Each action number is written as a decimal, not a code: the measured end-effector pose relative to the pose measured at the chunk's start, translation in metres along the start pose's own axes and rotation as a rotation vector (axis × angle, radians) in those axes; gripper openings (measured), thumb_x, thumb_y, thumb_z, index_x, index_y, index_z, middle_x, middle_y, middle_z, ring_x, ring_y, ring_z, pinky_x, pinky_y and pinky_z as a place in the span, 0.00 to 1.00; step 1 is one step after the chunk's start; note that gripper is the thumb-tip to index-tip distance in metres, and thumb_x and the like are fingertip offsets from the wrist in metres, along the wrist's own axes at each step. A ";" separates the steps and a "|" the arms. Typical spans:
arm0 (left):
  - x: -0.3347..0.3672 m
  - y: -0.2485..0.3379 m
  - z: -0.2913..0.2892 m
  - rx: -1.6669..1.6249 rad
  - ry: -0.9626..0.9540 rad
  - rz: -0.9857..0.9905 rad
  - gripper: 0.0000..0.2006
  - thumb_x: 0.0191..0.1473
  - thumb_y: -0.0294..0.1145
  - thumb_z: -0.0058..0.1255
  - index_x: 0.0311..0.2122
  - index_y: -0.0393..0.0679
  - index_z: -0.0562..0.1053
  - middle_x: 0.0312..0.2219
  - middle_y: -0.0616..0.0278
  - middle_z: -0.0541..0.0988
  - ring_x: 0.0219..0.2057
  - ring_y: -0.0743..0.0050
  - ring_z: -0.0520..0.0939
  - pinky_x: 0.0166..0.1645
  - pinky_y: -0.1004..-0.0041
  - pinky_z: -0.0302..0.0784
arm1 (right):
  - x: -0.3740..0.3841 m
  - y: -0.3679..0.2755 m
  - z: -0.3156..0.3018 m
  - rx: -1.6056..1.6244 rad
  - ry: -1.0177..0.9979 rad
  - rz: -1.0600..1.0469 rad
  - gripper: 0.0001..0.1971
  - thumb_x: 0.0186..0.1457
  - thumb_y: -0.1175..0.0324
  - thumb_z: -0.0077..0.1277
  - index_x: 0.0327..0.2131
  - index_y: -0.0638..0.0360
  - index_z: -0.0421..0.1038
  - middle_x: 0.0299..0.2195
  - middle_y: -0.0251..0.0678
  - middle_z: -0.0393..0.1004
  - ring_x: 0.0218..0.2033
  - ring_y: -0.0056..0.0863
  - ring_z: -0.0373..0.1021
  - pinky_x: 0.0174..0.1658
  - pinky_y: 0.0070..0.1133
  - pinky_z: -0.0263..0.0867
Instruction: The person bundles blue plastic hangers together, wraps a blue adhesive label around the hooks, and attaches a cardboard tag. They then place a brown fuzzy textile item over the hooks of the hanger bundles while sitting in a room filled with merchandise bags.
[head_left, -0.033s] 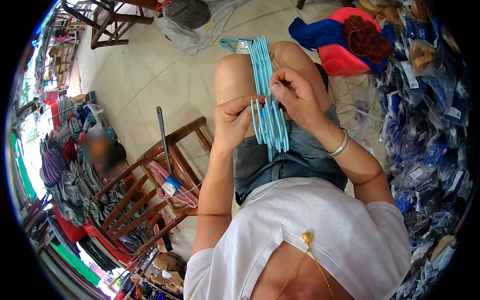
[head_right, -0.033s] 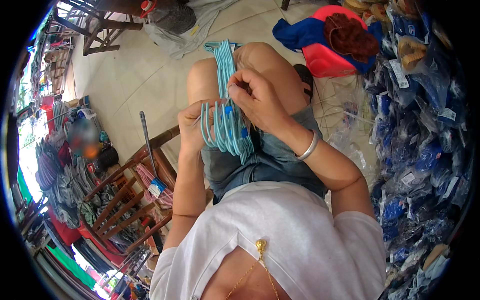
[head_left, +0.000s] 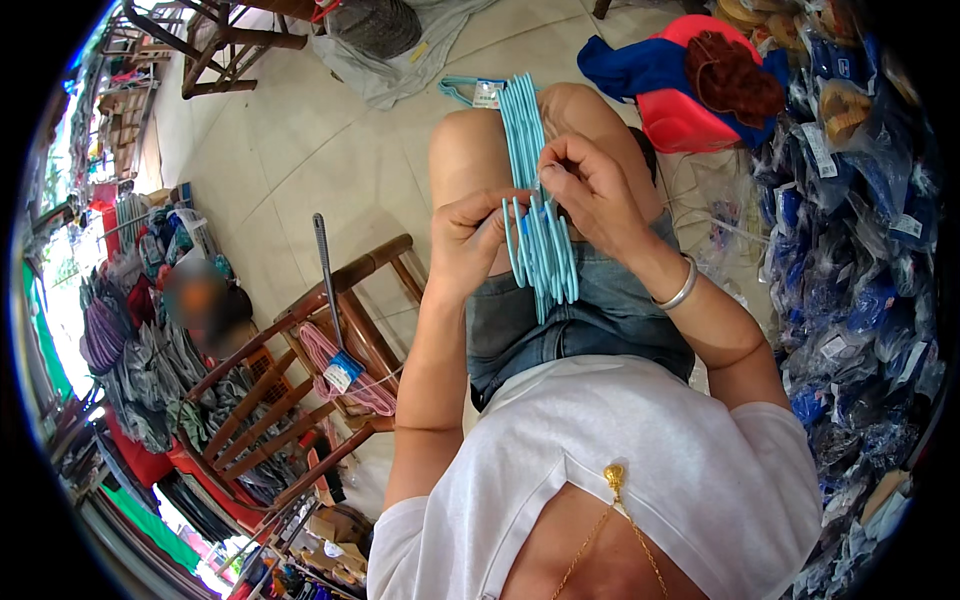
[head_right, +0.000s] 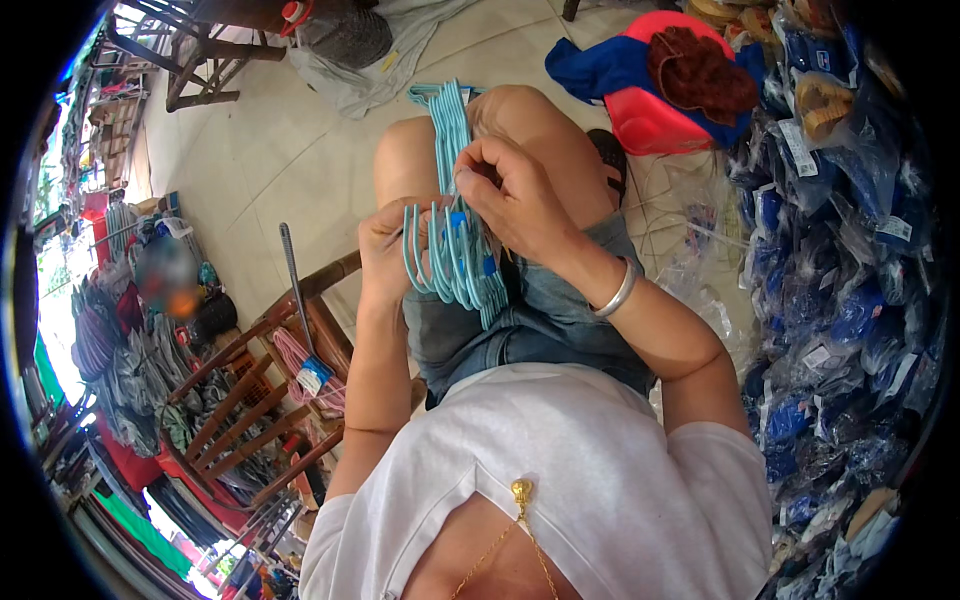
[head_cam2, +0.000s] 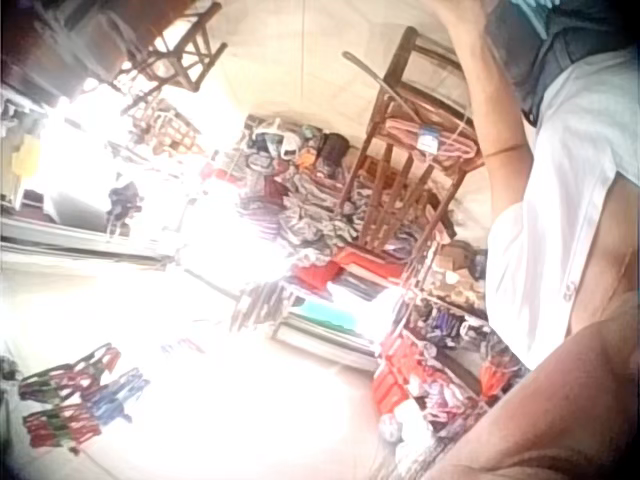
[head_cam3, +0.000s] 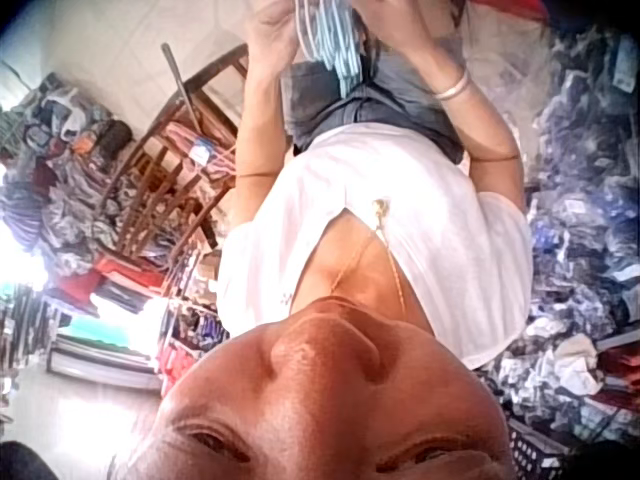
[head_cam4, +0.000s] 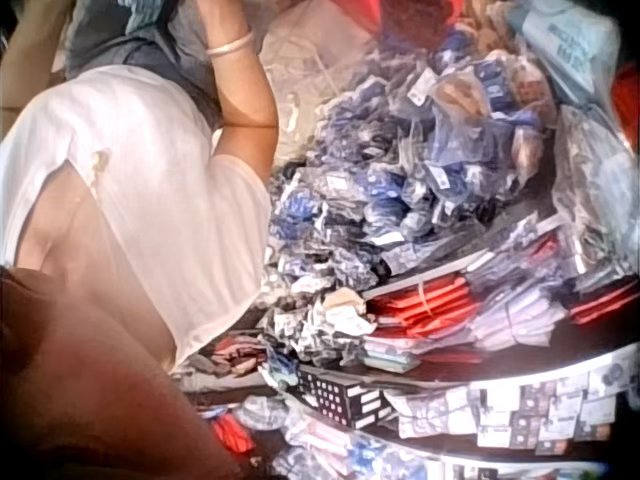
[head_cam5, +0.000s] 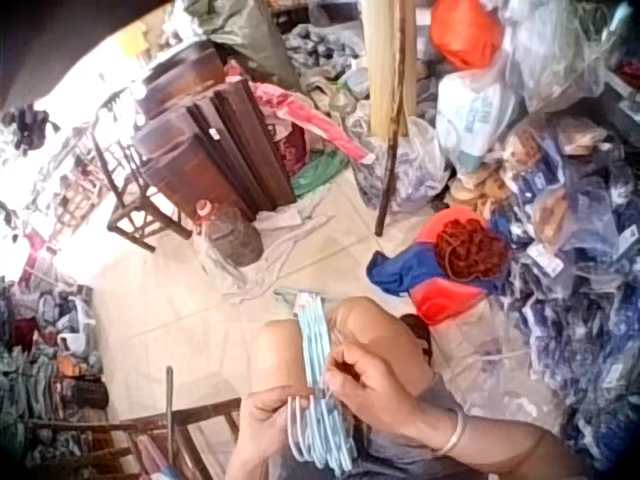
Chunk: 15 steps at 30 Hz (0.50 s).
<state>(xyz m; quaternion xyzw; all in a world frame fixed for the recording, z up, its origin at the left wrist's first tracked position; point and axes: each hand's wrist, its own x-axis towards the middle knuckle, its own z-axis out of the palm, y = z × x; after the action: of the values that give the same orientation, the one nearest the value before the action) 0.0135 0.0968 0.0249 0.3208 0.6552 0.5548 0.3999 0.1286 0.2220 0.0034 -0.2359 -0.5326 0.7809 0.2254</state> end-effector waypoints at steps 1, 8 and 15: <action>0.003 -0.001 0.000 -0.083 0.004 -0.004 0.07 0.54 0.27 0.48 0.36 0.34 0.73 0.25 0.66 0.77 0.26 0.88 0.73 0.30 0.86 0.67 | 0.003 0.001 -0.001 -0.070 0.002 -0.052 0.05 0.52 0.72 0.47 0.29 0.64 0.66 0.25 0.28 0.64 0.25 0.13 0.59 0.26 0.12 0.56; 0.015 -0.012 0.005 -0.416 -0.028 -0.067 0.04 0.53 0.24 0.48 0.34 0.37 0.69 0.23 0.67 0.76 0.20 0.91 0.71 0.22 0.89 0.62 | 0.018 -0.010 -0.002 -0.385 -0.005 -0.263 0.05 0.47 0.71 0.50 0.25 0.62 0.68 0.31 0.34 0.66 0.32 0.23 0.62 0.35 0.17 0.60; 0.019 0.005 -0.001 -0.242 -0.095 -0.248 0.05 0.50 0.22 0.50 0.34 0.36 0.73 0.25 0.67 0.77 0.22 0.89 0.74 0.25 0.86 0.69 | 0.034 -0.013 -0.004 -0.587 -0.080 -0.623 0.07 0.43 0.64 0.54 0.23 0.55 0.71 0.39 0.34 0.69 0.44 0.33 0.61 0.51 0.29 0.53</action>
<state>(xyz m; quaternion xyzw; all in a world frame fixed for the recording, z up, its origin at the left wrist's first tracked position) 0.0034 0.1138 0.0271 0.2128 0.5987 0.5603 0.5314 0.1058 0.2499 0.0095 -0.0873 -0.7865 0.4994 0.3527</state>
